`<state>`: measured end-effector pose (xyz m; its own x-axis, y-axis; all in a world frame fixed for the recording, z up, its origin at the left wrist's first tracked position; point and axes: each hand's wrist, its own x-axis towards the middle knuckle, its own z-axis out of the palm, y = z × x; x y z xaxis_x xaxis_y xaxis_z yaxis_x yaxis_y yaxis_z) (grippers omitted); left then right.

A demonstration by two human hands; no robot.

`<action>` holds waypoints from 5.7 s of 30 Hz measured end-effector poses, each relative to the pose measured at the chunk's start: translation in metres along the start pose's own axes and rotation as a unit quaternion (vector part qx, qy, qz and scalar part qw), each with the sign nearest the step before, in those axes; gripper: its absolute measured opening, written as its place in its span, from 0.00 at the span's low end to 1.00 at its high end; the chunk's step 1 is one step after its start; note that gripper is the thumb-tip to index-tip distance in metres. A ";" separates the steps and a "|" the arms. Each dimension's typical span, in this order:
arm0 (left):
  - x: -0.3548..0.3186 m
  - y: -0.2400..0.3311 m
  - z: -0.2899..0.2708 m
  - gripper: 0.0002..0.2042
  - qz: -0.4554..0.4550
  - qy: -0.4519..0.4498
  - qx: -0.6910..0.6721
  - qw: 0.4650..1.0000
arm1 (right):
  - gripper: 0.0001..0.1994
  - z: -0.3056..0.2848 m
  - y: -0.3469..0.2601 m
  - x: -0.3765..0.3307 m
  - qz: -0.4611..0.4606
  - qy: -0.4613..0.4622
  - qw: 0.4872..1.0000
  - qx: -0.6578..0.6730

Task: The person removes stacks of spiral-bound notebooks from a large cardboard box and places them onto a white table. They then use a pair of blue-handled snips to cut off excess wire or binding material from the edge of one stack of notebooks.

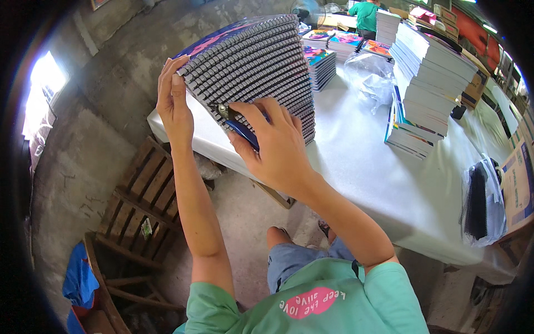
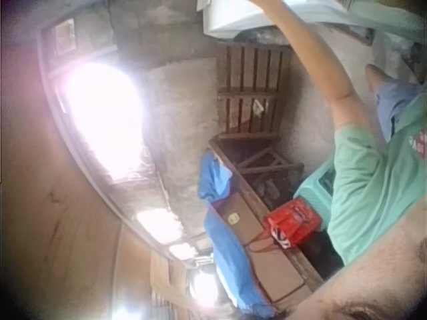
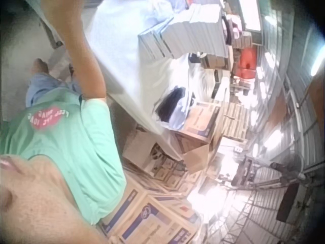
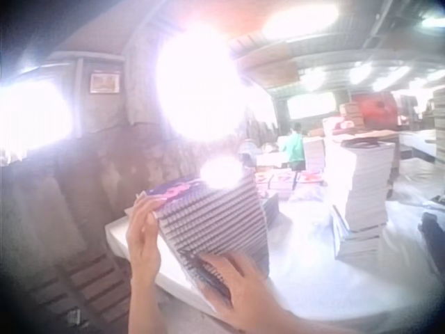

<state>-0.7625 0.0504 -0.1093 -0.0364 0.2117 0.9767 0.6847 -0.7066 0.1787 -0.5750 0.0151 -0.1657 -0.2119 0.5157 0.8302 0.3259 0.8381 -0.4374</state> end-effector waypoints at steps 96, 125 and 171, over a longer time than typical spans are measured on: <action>-0.004 -0.015 -0.001 0.16 0.005 0.004 -0.017 1.000 | 0.14 0.001 0.007 -0.013 0.326 -0.197 0.868 0.319; -0.005 -0.003 0.004 0.17 -0.074 0.028 -0.057 0.995 | 0.22 0.019 0.015 -0.037 -0.042 0.044 0.979 -0.197; -0.005 0.002 0.004 0.18 -0.111 0.020 -0.080 0.990 | 0.19 0.017 0.022 -0.050 0.005 -0.010 0.992 -0.126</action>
<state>-0.7583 0.0505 -0.1146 -0.2036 0.3487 0.9149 0.5323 -0.7448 0.4023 -0.5731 0.0107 -0.2224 -0.2255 0.5295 0.8178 0.5473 0.7633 -0.3432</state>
